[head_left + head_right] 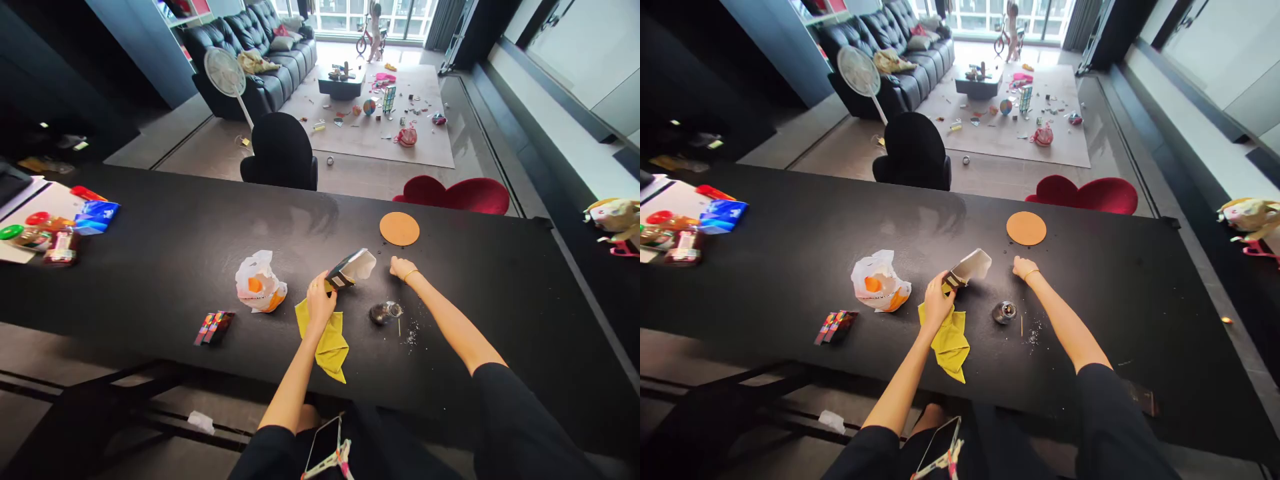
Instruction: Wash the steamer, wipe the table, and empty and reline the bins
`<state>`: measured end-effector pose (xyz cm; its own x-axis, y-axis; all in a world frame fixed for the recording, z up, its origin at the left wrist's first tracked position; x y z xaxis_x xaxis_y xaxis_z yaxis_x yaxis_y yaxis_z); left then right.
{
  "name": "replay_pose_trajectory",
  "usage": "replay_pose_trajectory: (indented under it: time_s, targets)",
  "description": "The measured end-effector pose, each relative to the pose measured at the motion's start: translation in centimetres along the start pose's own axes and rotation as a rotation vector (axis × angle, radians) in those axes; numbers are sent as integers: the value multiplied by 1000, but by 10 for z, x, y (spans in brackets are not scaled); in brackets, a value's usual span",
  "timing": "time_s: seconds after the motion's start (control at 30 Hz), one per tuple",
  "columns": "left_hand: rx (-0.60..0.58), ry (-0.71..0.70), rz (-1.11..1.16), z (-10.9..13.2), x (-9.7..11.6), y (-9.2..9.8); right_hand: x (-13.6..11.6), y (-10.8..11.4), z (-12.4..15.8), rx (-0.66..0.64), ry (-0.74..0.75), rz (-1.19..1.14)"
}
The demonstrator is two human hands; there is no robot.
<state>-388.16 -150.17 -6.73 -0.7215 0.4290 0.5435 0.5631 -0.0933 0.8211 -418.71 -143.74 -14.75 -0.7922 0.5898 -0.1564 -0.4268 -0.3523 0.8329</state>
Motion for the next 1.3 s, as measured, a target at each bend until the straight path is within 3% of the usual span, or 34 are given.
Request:
replay_pose_trajectory:
  time_s: [0.1,0.17,0.27,0.47,0.6,0.8,0.9,1.0,1.1,1.17,1.23,1.3]
  targets:
    - [-13,25,-7,-1,-1,4,19,6,17,5,21,-25]
    - [-5,42,-11,1,-5,7,33,-8,37,-32,23,-55]
    - [2,55,-12,8,-12,10,45,-47,82,-76,67,-104]
    - [-33,48,-13,30,-19,14,32,-133,163,-205,347,-74]
    - [-47,45,-14,41,-15,14,23,-158,178,-229,437,79]
    - [-62,28,-8,49,-11,14,-17,-172,179,-259,502,233]
    - [-50,72,-6,55,-20,19,-25,-158,174,-250,477,228]
    - [-52,93,15,61,-30,24,-15,-119,186,-140,434,233]
    - [-58,68,53,65,-34,25,-9,-49,229,216,416,146]
    - [-65,34,85,64,-33,22,-21,-2,273,498,489,32]
    - [-85,-8,121,63,-29,18,-50,32,309,717,586,-98]
    - [-109,-45,156,62,-23,13,-90,53,321,829,643,-222]
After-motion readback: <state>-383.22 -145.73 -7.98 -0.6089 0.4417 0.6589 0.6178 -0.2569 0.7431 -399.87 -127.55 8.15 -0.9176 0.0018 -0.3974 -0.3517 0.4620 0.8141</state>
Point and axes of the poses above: each hand's wrist, its own z-axis away from the middle knuckle, its own y-axis out of the back of the hand, x = y × z, the point moved 9 cm from there along -z, towards the middle knuckle, and after that the axes turned 10 degrees about -z, right-handed, at the moved point
